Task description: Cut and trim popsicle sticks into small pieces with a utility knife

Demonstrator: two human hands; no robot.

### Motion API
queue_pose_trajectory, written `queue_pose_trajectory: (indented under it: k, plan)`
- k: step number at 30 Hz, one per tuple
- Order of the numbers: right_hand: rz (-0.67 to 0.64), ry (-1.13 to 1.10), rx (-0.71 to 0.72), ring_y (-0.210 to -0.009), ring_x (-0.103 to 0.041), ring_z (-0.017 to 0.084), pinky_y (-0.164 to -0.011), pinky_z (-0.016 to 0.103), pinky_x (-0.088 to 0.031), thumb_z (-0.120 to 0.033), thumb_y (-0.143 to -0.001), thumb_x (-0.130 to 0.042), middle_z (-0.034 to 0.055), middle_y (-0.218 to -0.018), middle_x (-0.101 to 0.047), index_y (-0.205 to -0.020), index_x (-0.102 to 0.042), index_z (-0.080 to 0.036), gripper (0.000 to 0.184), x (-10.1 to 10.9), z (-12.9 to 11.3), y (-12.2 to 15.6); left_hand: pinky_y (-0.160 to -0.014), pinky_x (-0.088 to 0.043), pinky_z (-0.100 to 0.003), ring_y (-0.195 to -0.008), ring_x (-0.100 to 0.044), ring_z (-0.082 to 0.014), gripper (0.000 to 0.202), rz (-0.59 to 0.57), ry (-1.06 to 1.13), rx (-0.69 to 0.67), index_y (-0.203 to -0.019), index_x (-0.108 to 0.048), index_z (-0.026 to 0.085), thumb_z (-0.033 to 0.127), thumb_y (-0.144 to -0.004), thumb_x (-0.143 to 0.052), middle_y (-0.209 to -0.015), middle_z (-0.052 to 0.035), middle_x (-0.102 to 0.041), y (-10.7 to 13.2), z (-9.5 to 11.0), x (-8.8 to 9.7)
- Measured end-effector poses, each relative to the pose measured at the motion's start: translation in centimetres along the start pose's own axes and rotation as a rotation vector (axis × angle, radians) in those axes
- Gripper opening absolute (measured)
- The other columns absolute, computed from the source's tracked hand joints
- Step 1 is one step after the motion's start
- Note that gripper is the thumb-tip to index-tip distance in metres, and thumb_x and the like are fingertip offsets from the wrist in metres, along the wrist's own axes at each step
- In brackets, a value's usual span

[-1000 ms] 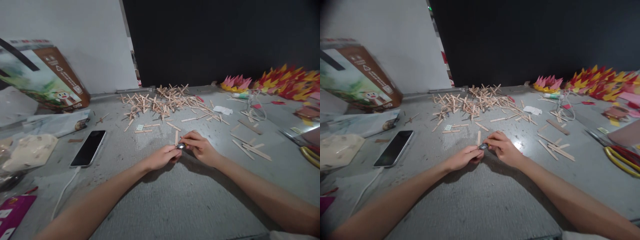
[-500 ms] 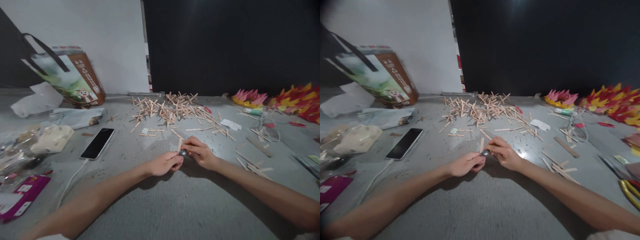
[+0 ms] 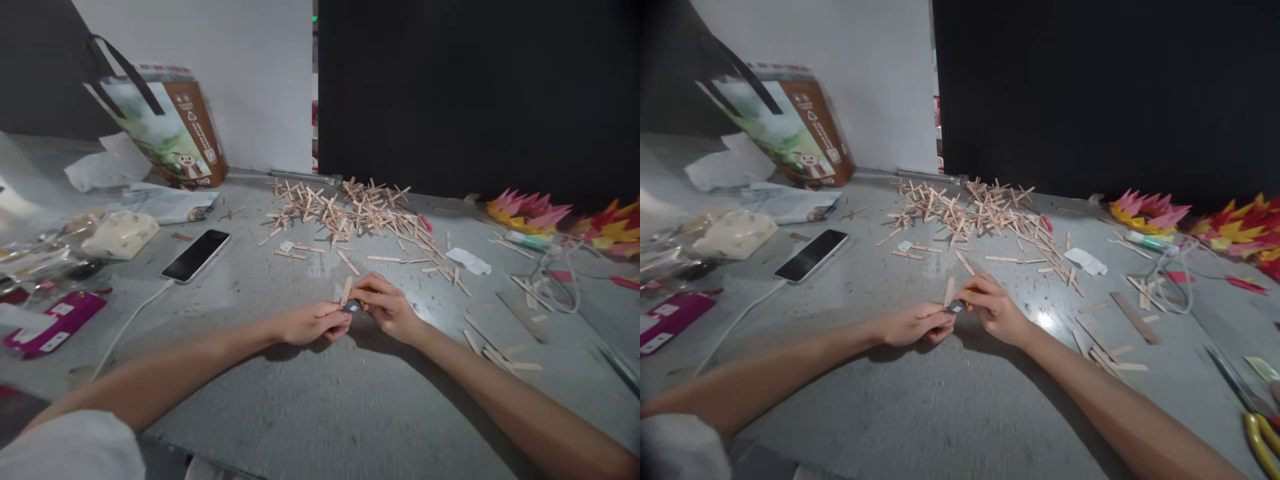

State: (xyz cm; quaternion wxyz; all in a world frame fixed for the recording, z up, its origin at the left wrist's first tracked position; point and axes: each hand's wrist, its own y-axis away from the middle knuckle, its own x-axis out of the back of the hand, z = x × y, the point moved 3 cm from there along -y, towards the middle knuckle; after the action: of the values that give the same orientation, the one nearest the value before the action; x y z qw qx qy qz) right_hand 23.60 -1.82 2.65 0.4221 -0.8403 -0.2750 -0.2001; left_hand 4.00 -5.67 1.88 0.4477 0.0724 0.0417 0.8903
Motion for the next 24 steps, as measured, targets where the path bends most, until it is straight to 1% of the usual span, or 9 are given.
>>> queue_pose_trajectory:
  k: [4,12,16,20,24]
  plan:
    - [-0.028,-0.024,0.001,-0.096,-0.058,0.023,-0.079,0.040,-0.052,-0.005,-0.102,-0.047,0.0085,-0.103,-0.068,-0.127,-0.074,-0.030,0.045,-0.21,0.03,-0.12,-0.061,-0.030,-0.030,-0.058,-0.031,-0.0124,0.048,0.005,-0.049,0.007,-0.069,-0.037,0.022,0.048,-0.110,-0.032,-0.063,0.0051,-0.035,0.38,0.18,0.08]
    - [0.001,-0.003,0.003,-0.095,-0.060,0.023,-0.080,0.040,-0.052,-0.008,-0.103,-0.051,0.0085,-0.103,-0.069,-0.123,-0.075,-0.028,0.037,-0.22,0.30,-0.14,-0.061,-0.029,-0.030,-0.058,-0.029,-0.0125,0.046,0.013,-0.054,0.013,-0.070,-0.035,0.023,0.048,-0.109,-0.033,-0.062,0.0056,-0.034,0.28,0.35,-0.01]
    - [-0.013,0.007,0.009,-0.095,-0.060,0.023,-0.081,0.041,-0.052,-0.009,-0.103,-0.049,0.0090,-0.104,-0.069,-0.124,-0.075,-0.027,0.038,-0.39,0.32,-0.05,-0.059,-0.027,-0.030,-0.057,-0.027,-0.0127,0.045,0.006,-0.034,0.003,-0.072,-0.034,0.023,0.048,-0.109,-0.032,-0.062,0.0063,-0.032,0.20,0.22,-0.10]
    - [-0.022,-0.037,-0.004,-0.095,-0.060,0.023,-0.079,0.039,-0.053,-0.010,-0.103,-0.050,0.0087,-0.104,-0.069,-0.125,-0.076,-0.029,0.039,-0.28,0.31,-0.12,-0.060,-0.028,-0.030,-0.058,-0.029,-0.0127,0.043,0.009,-0.022,-0.019,-0.074,-0.036,0.023,0.047,-0.110,-0.032,-0.063,0.0061,-0.034,0.22,0.09,-0.08]
    - [-0.030,-0.062,-0.015,-0.094,-0.060,0.023,-0.079,0.039,-0.053,-0.015,-0.105,-0.050,0.0095,-0.104,-0.070,-0.124,-0.077,-0.029,0.036,-0.11,0.27,-0.39,-0.062,-0.030,-0.030,-0.059,-0.031,-0.0125,0.046,0.019,-0.039,-0.008,-0.073,-0.036,0.023,0.049,-0.110,-0.032,-0.064,0.0057,-0.036,0.36,0.06,0.06]
